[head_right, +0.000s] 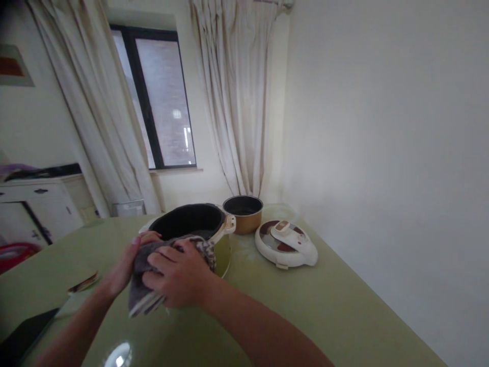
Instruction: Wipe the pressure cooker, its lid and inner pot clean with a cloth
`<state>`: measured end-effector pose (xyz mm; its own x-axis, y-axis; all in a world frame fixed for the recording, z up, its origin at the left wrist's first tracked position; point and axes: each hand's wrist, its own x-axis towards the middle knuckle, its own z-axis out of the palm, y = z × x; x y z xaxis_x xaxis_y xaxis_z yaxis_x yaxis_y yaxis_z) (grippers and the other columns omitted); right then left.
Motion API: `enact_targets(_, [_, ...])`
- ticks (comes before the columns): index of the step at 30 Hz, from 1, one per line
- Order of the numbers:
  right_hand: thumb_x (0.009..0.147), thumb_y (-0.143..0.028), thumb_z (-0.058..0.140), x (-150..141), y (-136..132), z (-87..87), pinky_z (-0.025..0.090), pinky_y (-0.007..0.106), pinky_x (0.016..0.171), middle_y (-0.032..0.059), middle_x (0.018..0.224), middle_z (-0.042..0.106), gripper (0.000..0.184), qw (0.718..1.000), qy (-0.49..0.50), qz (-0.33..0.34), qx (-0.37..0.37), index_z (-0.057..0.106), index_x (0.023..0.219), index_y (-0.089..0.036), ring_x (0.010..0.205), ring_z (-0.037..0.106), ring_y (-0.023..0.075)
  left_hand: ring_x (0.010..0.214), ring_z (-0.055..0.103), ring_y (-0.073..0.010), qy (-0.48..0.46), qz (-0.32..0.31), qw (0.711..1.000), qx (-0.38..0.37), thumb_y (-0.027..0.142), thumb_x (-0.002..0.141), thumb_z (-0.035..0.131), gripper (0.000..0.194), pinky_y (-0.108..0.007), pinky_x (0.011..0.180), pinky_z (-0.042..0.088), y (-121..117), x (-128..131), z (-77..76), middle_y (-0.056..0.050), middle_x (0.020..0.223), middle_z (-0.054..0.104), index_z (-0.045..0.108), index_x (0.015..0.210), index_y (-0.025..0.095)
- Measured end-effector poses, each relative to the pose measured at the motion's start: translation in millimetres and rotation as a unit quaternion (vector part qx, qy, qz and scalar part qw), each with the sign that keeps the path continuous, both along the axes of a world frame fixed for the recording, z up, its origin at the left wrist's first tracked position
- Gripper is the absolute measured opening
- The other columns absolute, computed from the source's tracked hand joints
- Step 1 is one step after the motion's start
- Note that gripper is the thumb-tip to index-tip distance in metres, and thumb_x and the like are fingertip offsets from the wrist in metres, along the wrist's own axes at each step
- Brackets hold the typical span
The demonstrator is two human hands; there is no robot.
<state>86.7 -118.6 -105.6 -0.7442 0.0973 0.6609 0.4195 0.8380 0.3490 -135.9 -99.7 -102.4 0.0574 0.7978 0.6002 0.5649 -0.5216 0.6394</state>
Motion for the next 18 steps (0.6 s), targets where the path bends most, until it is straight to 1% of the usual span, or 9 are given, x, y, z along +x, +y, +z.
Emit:
enact_targets(2, [0.091, -0.06, 0.062, 28.1, 9.8, -20.2, 0.035, 0.051, 0.105, 0.0076, 0.133, 0.06, 0.042, 0.995, 0.095, -0.005, -0.02, 0.067, 0.12, -0.031, 0.126, 0.05, 0.0292, 0.104, 0.066, -0.0288, 0.006, 0.027, 0.999, 0.033, 0.067, 0.101, 0.029, 0.065, -0.05, 0.106, 0.051, 1.1, 10.5, -2.5, -0.009, 0.098, 0.074, 0.073, 0.082, 0.023])
enact_targets(4, [0.082, -0.065, 0.067, 53.3, 17.4, -48.6, 0.036, 0.054, 0.107, 0.0092, 0.135, 0.057, 0.055, 0.98, 0.191, -0.016, -0.045, 0.065, 0.127, -0.032, 0.126, 0.052, 0.0326, 0.097, 0.065, -0.0273, 0.009, 0.063, 0.995, 0.083, 0.061, 0.101, 0.037, 0.055, -0.047, 0.101, 0.051, 3.1, 23.7, -7.4, -0.007, 0.086, 0.071, 0.066, 0.072, 0.024])
enact_targets(6, [0.083, -0.053, 0.07, 69.1, 21.1, -81.8, 0.041, 0.055, 0.107, 0.0104, 0.139, 0.054, 0.048, 0.954, 0.289, -0.032, -0.073, 0.065, 0.126, -0.032, 0.128, 0.053, 0.0331, 0.097, 0.064, -0.0271, 0.002, 0.093, 0.987, 0.129, 0.052, 0.101, 0.041, 0.047, -0.046, 0.099, 0.05, 4.9, 34.7, -11.1, -0.006, 0.08, 0.068, 0.06, 0.067, 0.026])
enact_targets(8, [0.085, -0.045, 0.068, 74.9, 22.0, -113.2, 0.046, 0.053, 0.107, 0.0131, 0.143, 0.051, 0.043, 0.912, 0.381, -0.057, -0.138, 0.064, 0.124, -0.029, 0.131, 0.054, 0.0332, 0.099, 0.065, -0.0276, -0.004, 0.112, 0.983, 0.144, 0.045, 0.101, 0.041, 0.044, -0.046, 0.098, 0.05, 5.3, 41.0, -10.8, -0.006, 0.079, 0.068, 0.059, 0.065, 0.026])
enact_targets(10, [0.089, -0.047, 0.061, 74.8, 23.6, -135.0, 0.05, 0.053, 0.108, 0.016, 0.142, 0.054, 0.047, 0.839, 0.467, -0.09, -0.263, 0.06, 0.131, -0.026, 0.131, 0.057, 0.0326, 0.102, 0.065, -0.0281, 0.025, 0.113, 0.985, 0.13, 0.041, 0.101, 0.04, 0.043, -0.046, 0.1, 0.049, 3.3, 45.2, -5.4, -0.006, 0.081, 0.07, 0.061, 0.066, 0.026])
enact_targets(12, [0.091, -0.053, 0.056, 74.4, 30.3, -141.2, 0.052, 0.052, 0.107, 0.0166, 0.136, 0.063, 0.053, 0.734, 0.537, -0.109, -0.402, 0.059, 0.135, -0.023, 0.127, 0.062, 0.0318, 0.106, 0.066, -0.0285, 0.091, 0.123, 0.981, 0.119, 0.038, 0.1, 0.041, 0.042, -0.048, 0.106, 0.045, -1.5, 54.1, 3.2, -0.007, 0.086, 0.073, 0.066, 0.07, 0.026])
enact_targets(15, [0.09, -0.061, 0.051, 79.0, 52.5, -120.1, 0.057, 0.052, 0.099, 0.0145, 0.116, 0.075, 0.054, 0.563, 0.603, -0.052, -0.564, 0.068, 0.122, -0.02, 0.113, 0.071, 0.0322, 0.101, 0.068, -0.0292, 0.225, 0.152, 0.955, 0.123, 0.035, 0.101, 0.044, 0.038, -0.051, 0.11, 0.039, -11.7, 83.7, 15.5, -0.008, 0.09, 0.076, 0.071, 0.077, 0.025])
enact_targets(17, [0.089, -0.064, 0.047, 82.7, 70.4, -94.3, 0.06, 0.049, 0.089, 0.0135, 0.1, 0.078, 0.056, 0.489, 0.62, 0.013, -0.613, 0.073, 0.108, -0.018, 0.1, 0.075, 0.0321, 0.09, 0.069, -0.0296, 0.305, 0.162, 0.932, 0.109, 0.041, 0.102, 0.045, 0.039, -0.049, 0.098, 0.043, -17.2, 108.1, 19.5, -0.01, 0.085, 0.076, 0.072, 0.079, 0.024])
enact_targets(18, [0.088, -0.064, 0.045, 83.4, 78.3, -81.4, 0.061, 0.047, 0.085, 0.0128, 0.093, 0.079, 0.057, 0.471, 0.63, 0.037, -0.617, 0.074, 0.104, -0.018, 0.094, 0.076, 0.0315, 0.084, 0.069, -0.0296, 0.33, 0.167, 0.924, 0.098, 0.045, 0.102, 0.045, 0.043, -0.047, 0.09, 0.044, -18.8, 118.4, 20.1, -0.011, 0.082, 0.076, 0.072, 0.077, 0.023])
